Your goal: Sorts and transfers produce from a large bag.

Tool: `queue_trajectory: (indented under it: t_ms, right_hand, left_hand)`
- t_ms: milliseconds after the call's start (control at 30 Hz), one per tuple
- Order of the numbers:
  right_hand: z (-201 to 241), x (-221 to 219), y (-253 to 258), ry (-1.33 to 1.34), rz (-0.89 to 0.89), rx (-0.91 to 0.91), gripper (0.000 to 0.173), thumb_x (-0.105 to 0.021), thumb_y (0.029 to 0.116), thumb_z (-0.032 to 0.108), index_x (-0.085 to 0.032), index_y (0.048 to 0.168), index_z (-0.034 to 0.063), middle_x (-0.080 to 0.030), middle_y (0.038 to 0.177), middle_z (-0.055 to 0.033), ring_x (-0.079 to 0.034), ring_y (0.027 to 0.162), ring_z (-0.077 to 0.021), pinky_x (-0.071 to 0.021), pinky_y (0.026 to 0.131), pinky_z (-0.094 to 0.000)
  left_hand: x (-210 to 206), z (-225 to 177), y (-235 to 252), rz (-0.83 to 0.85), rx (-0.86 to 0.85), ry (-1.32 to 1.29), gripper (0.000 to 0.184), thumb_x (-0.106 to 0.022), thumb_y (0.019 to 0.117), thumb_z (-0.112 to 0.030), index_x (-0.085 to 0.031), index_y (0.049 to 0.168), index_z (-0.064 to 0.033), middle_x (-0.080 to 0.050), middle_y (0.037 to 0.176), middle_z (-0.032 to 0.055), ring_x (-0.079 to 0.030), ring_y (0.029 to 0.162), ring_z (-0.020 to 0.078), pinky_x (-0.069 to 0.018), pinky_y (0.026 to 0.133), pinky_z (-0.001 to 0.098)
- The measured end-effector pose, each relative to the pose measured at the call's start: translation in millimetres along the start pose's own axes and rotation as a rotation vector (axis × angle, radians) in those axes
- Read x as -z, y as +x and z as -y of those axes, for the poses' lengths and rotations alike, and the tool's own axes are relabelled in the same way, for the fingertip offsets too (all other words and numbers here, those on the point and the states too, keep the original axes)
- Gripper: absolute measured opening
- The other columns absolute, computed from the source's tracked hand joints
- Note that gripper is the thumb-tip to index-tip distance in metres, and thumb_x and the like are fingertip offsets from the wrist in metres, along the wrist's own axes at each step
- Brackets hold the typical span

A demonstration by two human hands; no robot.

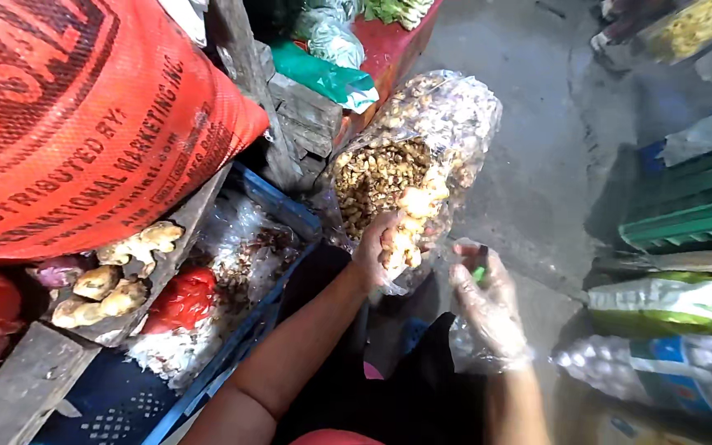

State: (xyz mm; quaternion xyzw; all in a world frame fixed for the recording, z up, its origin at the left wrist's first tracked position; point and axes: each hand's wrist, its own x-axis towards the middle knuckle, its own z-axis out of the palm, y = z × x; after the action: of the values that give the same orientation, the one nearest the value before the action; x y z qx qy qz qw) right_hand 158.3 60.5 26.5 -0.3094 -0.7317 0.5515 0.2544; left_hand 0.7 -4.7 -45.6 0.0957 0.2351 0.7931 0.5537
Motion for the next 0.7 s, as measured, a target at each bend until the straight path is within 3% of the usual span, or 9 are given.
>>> queue_trajectory:
  t_ms: [33,100,200,300,467,567,700]
  right_hand:
    - [-1.3,-1.2,0.4,0.023,0.042,-0.042,0.03,-0.052,0.0996,0.016,-0.053,0.125,-0.001,-0.056,0.083,0.0101,-0.053,0.064,0.0054,-0.0489,0.059,-0.0135]
    - [-0.6,-5.0,0.9,0.075,0.041,-0.15,0.026,-0.04,0.1028,0.015,-0.053,0.121,0.0013,-0.053,0.077,0.0097,-0.051,0.062,0.0027,-0.0457,0.057,-0.0141]
    - [-5.4,-13.2,-3.8,0.071,0.008,-0.074,0.019,-0.038,0.1025,0.01,-0.055,0.103,0.0028,-0.054,0.074,0.0104,-0.051,0.061,0.0044,-0.0446,0.056,-0.0128]
    - [-17.7,-24.8,-9.9,-0.034,0.019,0.065,0.024,-0.04,0.1013,0.006,-0.059,0.104,-0.0074,-0.056,0.076,0.005,-0.053,0.063,0.0034,-0.0482,0.059,-0.0145]
    - [-29.5,-41.1,-4.2,-0.029,-0.034,0.072,0.024,-0.038,0.1031,0.007,-0.058,0.106,-0.0074,-0.052,0.074,0.0061,-0.05,0.063,0.005,-0.0453,0.06,-0.0124]
    - [-28.9,-43.8,0.0,-0.019,-0.019,0.051,0.024,-0.038,0.1028,0.007,-0.058,0.105,-0.0071,-0.051,0.073,0.007,-0.049,0.063,0.0061,-0.0448,0.06,-0.0115]
    - [-33.3,-46.0,2.5,-0.081,-0.035,0.061,0.025,-0.039,0.1026,0.009,-0.058,0.105,-0.0065,-0.053,0.074,0.0049,-0.051,0.064,0.0043,-0.0461,0.062,-0.0133]
  left_hand:
    - [-5.8,-2.0,-2.9,-0.056,-0.009,0.079,0.025,-0.043,0.0969,-0.032,-0.061,0.098,-0.0145,-0.071,0.085,0.0022,-0.069,0.072,0.0099,-0.0583,0.063,0.0261]
    - [-16.6,-4.6,-6.6,-0.14,-0.033,0.177,0.029,-0.034,0.0994,-0.022,-0.06,0.091,-0.0138,-0.068,0.076,0.0,-0.063,0.06,0.0054,-0.0529,0.053,0.0203]
    - [-22.9,-3.9,-7.2,-0.159,-0.053,0.193,0.029,-0.029,0.1011,-0.017,-0.058,0.098,-0.0125,-0.068,0.077,-0.0004,-0.062,0.058,0.0047,-0.0518,0.052,0.0186]
    - [-19.2,0.3,-3.4,-0.151,-0.075,0.189,0.027,-0.03,0.1017,-0.019,-0.056,0.103,-0.0112,-0.068,0.079,0.0016,-0.062,0.059,0.0052,-0.0504,0.05,0.0179]
    - [-20.8,2.5,-1.3,-0.289,-0.067,0.167,0.034,-0.027,0.1075,-0.022,-0.057,0.099,-0.011,-0.064,0.074,0.0008,-0.061,0.061,0.007,-0.0522,0.055,0.0209]
    - [-21.7,2.2,0.3,-0.35,-0.063,0.168,0.036,-0.028,0.1084,-0.024,-0.058,0.093,-0.0115,-0.062,0.069,-0.0002,-0.057,0.054,0.0053,-0.0485,0.05,0.0189]
    - [-26.7,1.5,0.7,-0.434,-0.075,0.165,0.034,-0.03,0.109,-0.023,-0.058,0.094,-0.0101,-0.061,0.068,0.0003,-0.057,0.054,0.0053,-0.048,0.05,0.0184]
